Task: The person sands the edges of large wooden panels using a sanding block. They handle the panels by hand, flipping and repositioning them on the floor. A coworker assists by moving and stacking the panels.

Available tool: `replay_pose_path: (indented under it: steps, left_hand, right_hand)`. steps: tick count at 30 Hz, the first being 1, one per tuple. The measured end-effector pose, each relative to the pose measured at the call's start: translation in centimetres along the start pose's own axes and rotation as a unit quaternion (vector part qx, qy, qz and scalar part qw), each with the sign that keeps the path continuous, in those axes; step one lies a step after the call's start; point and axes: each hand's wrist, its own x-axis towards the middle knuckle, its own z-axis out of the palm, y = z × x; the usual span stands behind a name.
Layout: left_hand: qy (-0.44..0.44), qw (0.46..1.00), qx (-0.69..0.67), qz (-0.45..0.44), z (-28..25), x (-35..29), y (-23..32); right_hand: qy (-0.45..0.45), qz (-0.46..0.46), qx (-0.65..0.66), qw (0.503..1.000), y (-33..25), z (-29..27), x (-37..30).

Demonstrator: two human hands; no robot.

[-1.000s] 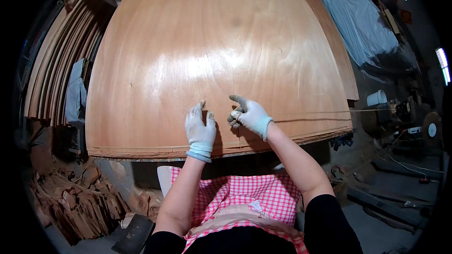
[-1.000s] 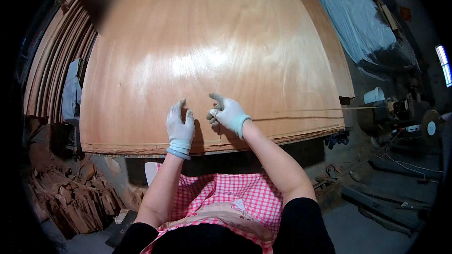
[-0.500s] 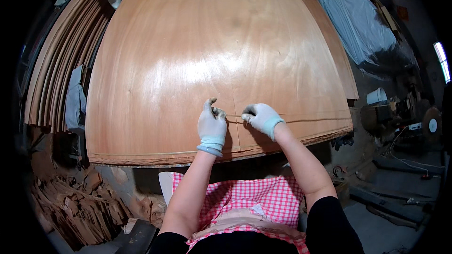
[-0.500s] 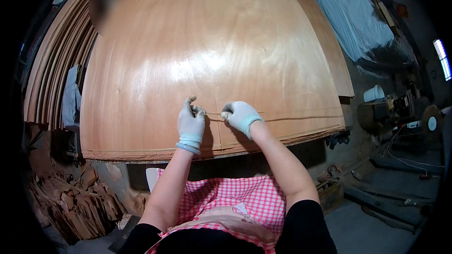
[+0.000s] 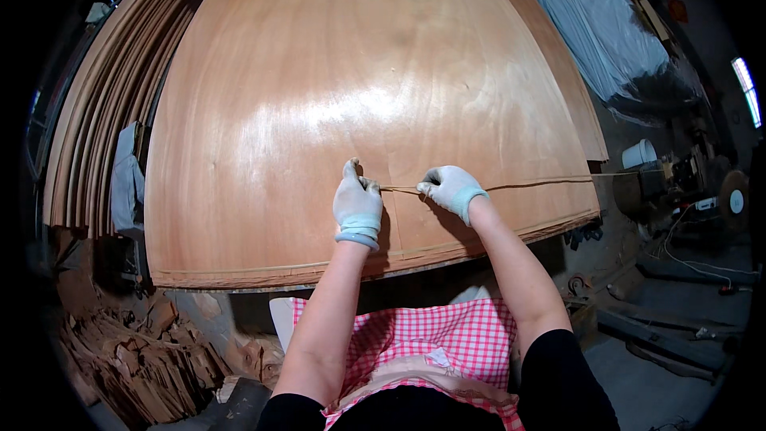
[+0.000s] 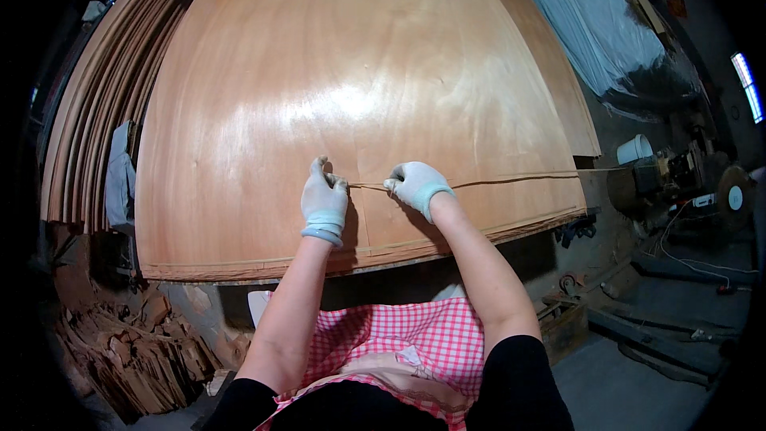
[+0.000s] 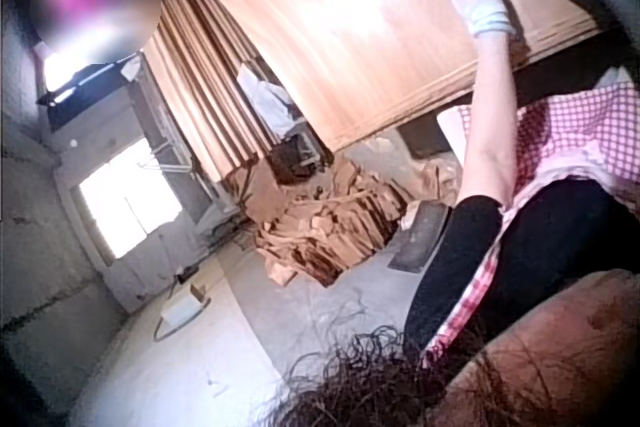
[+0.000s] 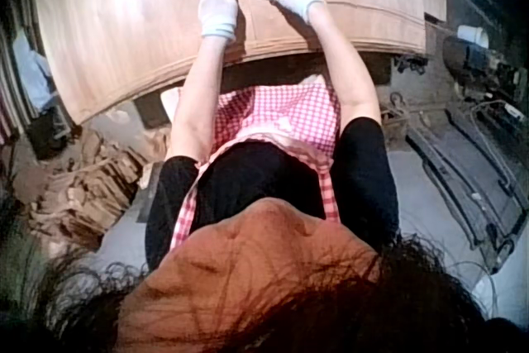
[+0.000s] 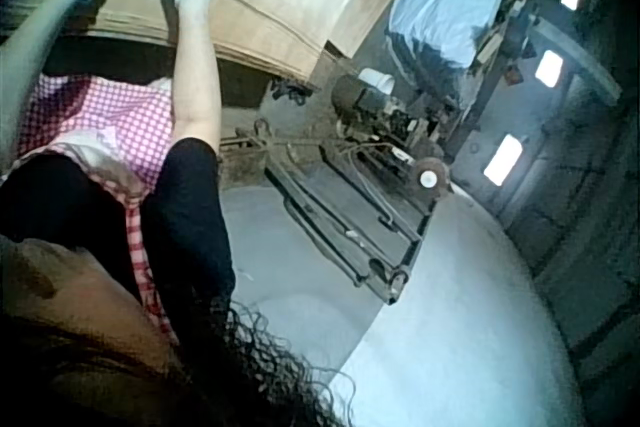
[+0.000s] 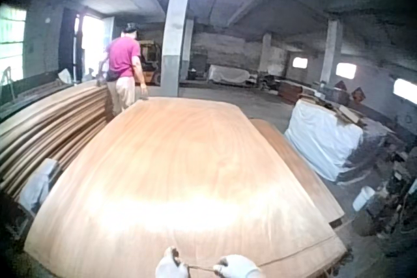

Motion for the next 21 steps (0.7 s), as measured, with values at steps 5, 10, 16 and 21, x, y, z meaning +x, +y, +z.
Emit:
replay_pose_path:
  steps: [5, 10, 16, 21]
  left_hand:
    - [0.005, 0.999, 0.035, 0.009, 0.2, -0.2, 0.0]
    - [-0.009, 0.999, 0.037, 0.013, 0.3, 0.0, 0.1]
    - [0.007, 0.995, 0.094, 0.025, 0.7, 0.4, -1.0]
    - [0.002, 0.999, 0.039, 0.034, 0.8, 0.6, -1.2]
  right_hand:
    - [0.036, 0.013, -0.067, 0.997, -0.7, -0.1, -0.2]
    - [0.051, -0.107, 0.020, 0.993, 2.4, 0.9, 0.3]
    - [-0.036, -0.016, 0.172, 0.984, 1.7, 0.0, -0.1]
    - [-0.048, -0.008, 0.146, 0.988, 2.6, -0.4, -0.7]
